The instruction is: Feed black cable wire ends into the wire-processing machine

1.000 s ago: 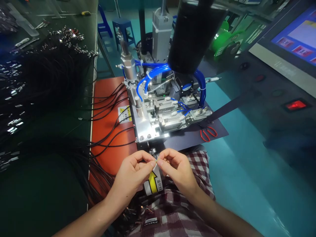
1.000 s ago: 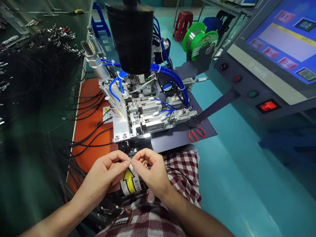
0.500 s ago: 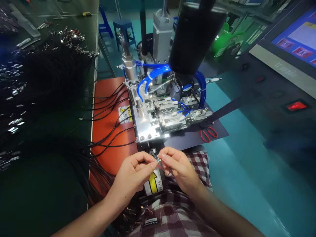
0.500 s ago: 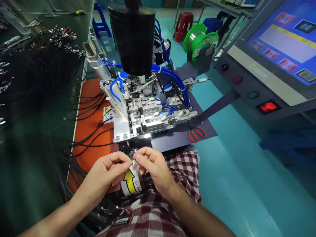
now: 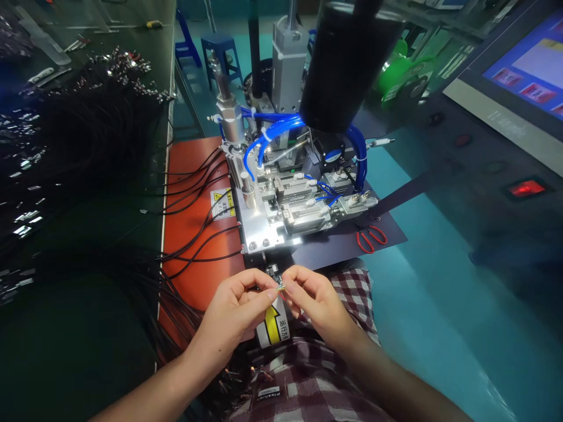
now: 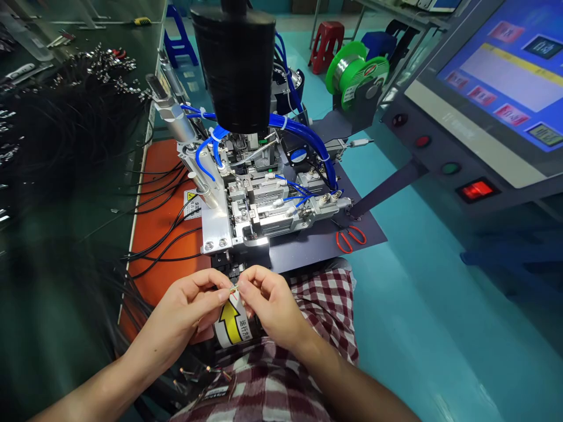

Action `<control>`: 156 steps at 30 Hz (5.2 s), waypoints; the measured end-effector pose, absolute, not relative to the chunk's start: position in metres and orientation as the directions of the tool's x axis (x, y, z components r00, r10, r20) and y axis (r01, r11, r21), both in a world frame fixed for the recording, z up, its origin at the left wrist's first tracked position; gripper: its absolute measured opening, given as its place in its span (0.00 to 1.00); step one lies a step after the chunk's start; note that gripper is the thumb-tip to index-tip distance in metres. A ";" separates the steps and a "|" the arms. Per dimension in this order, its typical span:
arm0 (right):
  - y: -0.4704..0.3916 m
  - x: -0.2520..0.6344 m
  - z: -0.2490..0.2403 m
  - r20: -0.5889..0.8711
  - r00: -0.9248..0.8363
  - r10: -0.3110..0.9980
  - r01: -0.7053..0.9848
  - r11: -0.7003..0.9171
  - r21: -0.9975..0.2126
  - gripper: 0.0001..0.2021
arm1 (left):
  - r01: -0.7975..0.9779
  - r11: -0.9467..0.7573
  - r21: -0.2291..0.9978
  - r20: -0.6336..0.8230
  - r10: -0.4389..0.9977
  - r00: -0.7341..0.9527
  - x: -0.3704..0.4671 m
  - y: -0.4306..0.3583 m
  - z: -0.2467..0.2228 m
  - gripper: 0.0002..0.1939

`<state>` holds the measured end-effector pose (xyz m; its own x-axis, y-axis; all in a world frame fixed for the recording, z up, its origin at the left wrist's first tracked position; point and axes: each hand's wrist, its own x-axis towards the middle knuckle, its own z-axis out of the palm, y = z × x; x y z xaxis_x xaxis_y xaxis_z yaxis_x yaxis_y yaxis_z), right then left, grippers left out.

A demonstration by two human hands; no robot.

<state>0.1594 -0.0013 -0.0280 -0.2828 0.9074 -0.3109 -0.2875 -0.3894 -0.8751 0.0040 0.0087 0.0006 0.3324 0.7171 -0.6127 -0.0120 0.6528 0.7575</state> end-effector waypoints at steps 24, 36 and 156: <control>-0.008 0.154 -0.023 -0.292 -0.090 0.952 -0.082 -0.299 -0.951 0.06 | 0.069 0.621 0.781 -0.613 0.741 0.276 0.008 0.006 0.003 0.11; -0.008 0.152 -0.020 -0.343 -0.124 0.931 -0.129 -0.358 -0.925 0.07 | 0.023 0.616 0.788 -0.599 0.756 0.264 0.008 0.004 0.001 0.11; 0.027 0.149 -0.056 -0.188 0.019 0.982 0.422 -0.178 -0.889 0.11 | 0.717 -0.589 0.373 0.242 0.808 0.538 -0.011 0.017 -0.037 0.13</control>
<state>0.1491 0.0268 -0.0556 0.0186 0.9820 -0.1881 0.4218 -0.1783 -0.8890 -0.0110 0.0167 -0.0365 0.5376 0.8078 0.2417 0.7171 -0.5888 0.3729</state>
